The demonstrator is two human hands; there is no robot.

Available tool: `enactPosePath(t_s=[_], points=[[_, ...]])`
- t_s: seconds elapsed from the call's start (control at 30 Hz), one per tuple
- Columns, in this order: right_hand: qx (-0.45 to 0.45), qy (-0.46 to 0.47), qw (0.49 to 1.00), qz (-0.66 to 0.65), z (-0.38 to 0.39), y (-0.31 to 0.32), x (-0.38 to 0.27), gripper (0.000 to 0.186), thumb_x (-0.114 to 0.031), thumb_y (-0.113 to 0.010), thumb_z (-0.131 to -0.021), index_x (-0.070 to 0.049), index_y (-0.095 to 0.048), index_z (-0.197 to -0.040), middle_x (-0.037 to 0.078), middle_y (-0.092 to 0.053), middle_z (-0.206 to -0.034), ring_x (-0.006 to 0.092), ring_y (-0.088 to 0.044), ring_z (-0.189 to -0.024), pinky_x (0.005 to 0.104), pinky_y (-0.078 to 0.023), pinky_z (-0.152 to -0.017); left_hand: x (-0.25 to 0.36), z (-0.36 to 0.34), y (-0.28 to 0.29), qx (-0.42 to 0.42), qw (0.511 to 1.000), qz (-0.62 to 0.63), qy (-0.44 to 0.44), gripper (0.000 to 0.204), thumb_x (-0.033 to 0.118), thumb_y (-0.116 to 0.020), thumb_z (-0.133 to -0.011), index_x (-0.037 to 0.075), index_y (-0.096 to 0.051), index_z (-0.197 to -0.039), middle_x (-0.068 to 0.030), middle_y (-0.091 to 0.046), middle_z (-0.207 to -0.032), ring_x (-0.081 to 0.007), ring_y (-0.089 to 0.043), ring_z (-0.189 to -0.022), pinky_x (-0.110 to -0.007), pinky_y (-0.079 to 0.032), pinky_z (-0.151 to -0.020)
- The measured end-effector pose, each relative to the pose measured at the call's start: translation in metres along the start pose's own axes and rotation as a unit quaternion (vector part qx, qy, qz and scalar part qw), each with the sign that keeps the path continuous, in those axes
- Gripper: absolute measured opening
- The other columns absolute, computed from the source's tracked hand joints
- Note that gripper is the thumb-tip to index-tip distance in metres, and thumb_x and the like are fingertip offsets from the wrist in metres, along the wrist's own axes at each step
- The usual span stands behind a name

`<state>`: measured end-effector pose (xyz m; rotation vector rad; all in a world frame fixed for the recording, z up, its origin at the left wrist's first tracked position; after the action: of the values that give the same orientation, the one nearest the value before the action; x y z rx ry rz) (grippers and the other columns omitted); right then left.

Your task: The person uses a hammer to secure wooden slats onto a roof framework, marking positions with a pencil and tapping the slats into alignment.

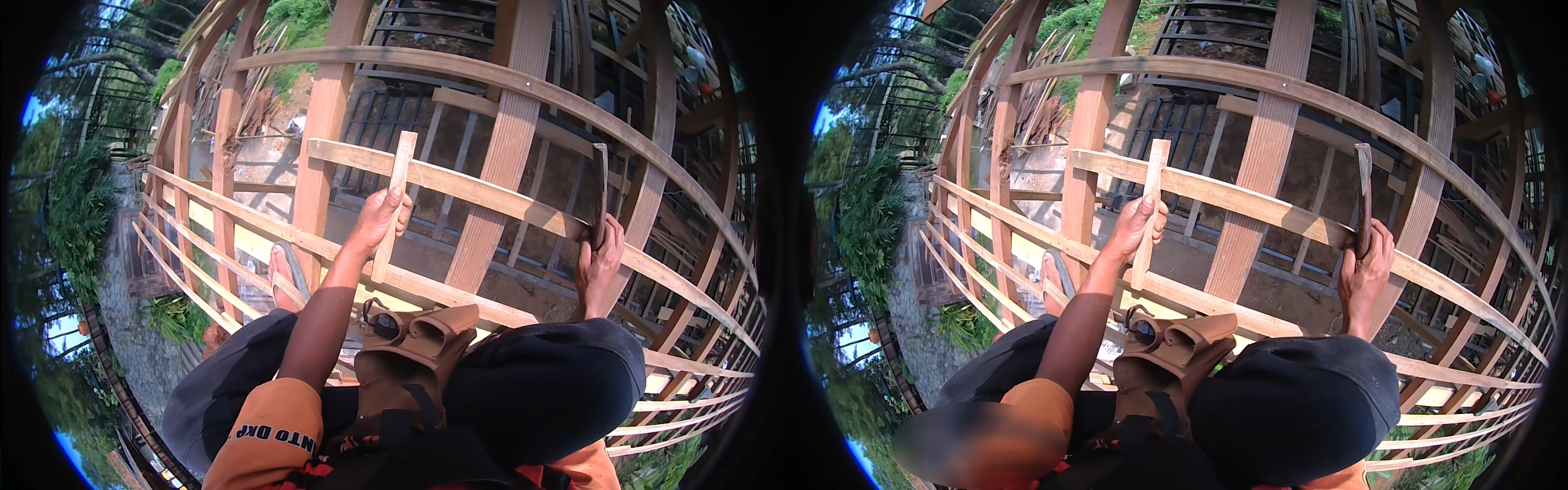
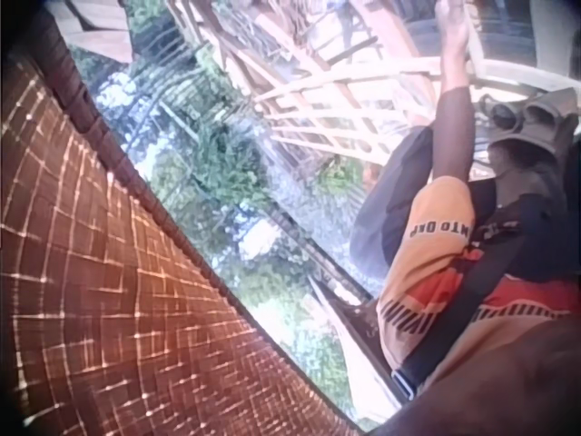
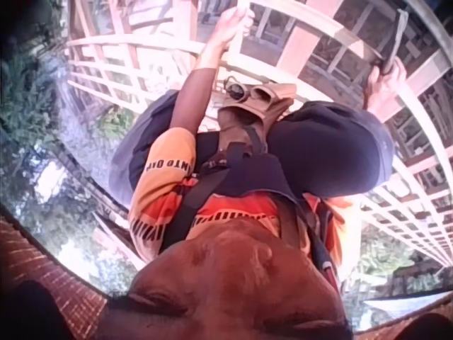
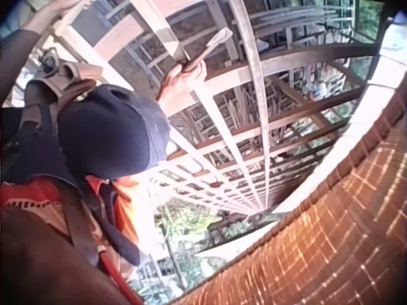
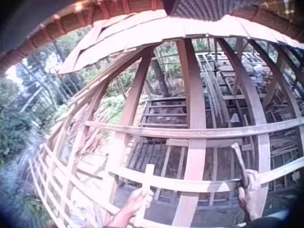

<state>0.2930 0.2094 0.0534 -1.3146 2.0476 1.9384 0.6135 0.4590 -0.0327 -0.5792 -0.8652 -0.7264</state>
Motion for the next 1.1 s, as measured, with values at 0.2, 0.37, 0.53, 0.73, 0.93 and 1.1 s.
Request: enactPosePath(t_s=[0.2, 0.37, 0.53, 0.73, 0.93, 1.1], points=[[-0.001, -0.013, 1.000, -0.001, -0.005, 0.004, 0.000, 0.038, 0.001, -0.061, -0.077, 0.001, -0.057, -0.115, 0.015, -0.055, -0.123, 0.0355, -0.053, -0.115, 0.0433, -0.041, -0.100, 0.002, -0.003, -0.001, 0.005, 1.000, -0.005, 0.002, 0.061, 0.065, -0.059, -0.089, 0.005, -0.056, -0.093, -0.0002, -0.052, -0.066, -0.0078, -0.050, -0.055, -0.023, -0.044, -0.049], [-0.010, -0.019, 1.000, -0.019, -0.006, 0.001, 0.004, 0.037, 0.000, -0.061, -0.077, 0.002, -0.059, -0.114, 0.015, -0.057, -0.121, 0.0360, -0.053, -0.115, 0.0433, -0.040, -0.101, -0.001, -0.002, 0.000, 0.005, 1.000, 0.002, 0.005, 0.062, 0.066, -0.059, -0.088, 0.004, -0.056, -0.095, -0.0003, -0.051, -0.065, -0.0082, -0.050, -0.054, -0.023, -0.045, -0.049], [-0.005, -0.010, 1.000, -0.007, -0.005, 0.001, 0.005, 0.037, 0.000, -0.062, -0.077, 0.002, -0.059, -0.114, 0.015, -0.057, -0.121, 0.0358, -0.053, -0.115, 0.0432, -0.040, -0.101, -0.001, -0.001, 0.001, 0.005, 1.000, 0.008, 0.006, 0.063, 0.066, -0.059, -0.088, 0.004, -0.056, -0.095, -0.0005, -0.051, -0.065, -0.0084, -0.051, -0.054, -0.023, -0.045, -0.049], [-0.006, -0.025, 1.000, -0.011, -0.004, 0.002, 0.007, 0.039, 0.000, -0.062, -0.077, 0.002, -0.059, -0.115, 0.015, -0.056, -0.122, 0.0359, -0.053, -0.114, 0.0433, -0.040, -0.101, 0.000, -0.002, -0.001, 0.003, 1.000, 0.000, 0.012, 0.062, 0.066, -0.059, -0.088, 0.005, -0.056, -0.096, -0.0006, -0.051, -0.065, -0.0085, -0.050, -0.055, -0.023, -0.045, -0.049], [-0.009, -0.023, 1.000, -0.004, -0.006, 0.002, 0.010, 0.038, 0.000, -0.062, -0.077, 0.001, -0.059, -0.115, 0.014, -0.056, -0.122, 0.0362, -0.053, -0.114, 0.0434, -0.040, -0.101, 0.000, -0.004, -0.003, 0.000, 1.000, 0.010, 0.012, 0.062, 0.066, -0.059, -0.088, 0.005, -0.056, -0.096, -0.0006, -0.051, -0.064, -0.0083, -0.049, -0.054, -0.023, -0.045, -0.049], [-0.010, -0.021, 1.000, -0.004, -0.008, -0.002, 0.006, 0.037, -0.001, -0.061, -0.078, 0.002, -0.058, -0.115, 0.015, -0.056, -0.122, 0.0364, -0.053, -0.113, 0.0438, -0.041, -0.099, 0.004, 0.006, 0.007, 0.004, 1.000, -0.002, -0.008, 0.061, 0.065, -0.063, -0.085, 0.005, -0.057, -0.094, -0.0015, -0.054, -0.066, -0.0086, -0.052, -0.054, -0.023, -0.046, -0.049]])
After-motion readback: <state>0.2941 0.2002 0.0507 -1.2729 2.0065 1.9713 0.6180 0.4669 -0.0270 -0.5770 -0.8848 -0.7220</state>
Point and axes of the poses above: each hand's wrist, its own z-axis away from the middle knuckle, its own y-axis out of the back of the hand, x = y × z, the point moved 6 cm from there along -z, towards the middle knuckle
